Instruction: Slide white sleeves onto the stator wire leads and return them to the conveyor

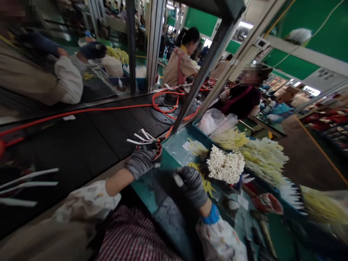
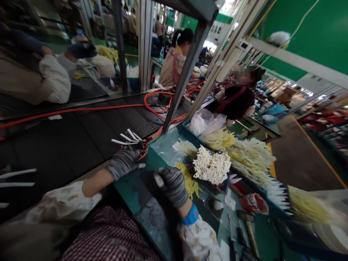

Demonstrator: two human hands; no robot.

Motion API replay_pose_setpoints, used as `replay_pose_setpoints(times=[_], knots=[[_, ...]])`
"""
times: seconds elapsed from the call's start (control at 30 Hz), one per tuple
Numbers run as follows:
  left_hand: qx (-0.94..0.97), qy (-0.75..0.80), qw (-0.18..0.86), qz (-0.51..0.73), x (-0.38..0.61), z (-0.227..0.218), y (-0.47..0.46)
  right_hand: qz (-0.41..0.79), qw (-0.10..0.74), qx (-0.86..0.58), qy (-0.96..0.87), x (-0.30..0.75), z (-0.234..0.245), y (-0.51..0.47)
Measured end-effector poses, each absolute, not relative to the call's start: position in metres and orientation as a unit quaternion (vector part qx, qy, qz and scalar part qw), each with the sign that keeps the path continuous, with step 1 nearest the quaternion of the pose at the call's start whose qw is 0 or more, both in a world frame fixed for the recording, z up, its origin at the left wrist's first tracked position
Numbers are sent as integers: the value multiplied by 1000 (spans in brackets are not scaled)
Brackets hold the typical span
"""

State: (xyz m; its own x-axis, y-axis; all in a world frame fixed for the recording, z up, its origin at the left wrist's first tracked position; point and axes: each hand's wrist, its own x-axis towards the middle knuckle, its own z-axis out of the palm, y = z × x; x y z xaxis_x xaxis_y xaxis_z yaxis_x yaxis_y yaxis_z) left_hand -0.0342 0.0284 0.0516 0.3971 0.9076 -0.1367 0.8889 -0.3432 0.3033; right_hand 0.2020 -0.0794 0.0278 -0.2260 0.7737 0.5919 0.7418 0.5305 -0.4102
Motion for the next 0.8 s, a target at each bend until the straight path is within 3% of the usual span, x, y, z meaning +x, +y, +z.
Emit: replay_pose_setpoints(times=[0.17,0.47,0.8], knots=[[826,540,161,-32,-8,48,4,43,393,-542,-742,204,11,-21],[812,576,89,15,-40,91,29,68,276,-569,-772,179,-24,72],[819,571,51,29,-29,79,56,24,205,-525,-825,171,-1,101]])
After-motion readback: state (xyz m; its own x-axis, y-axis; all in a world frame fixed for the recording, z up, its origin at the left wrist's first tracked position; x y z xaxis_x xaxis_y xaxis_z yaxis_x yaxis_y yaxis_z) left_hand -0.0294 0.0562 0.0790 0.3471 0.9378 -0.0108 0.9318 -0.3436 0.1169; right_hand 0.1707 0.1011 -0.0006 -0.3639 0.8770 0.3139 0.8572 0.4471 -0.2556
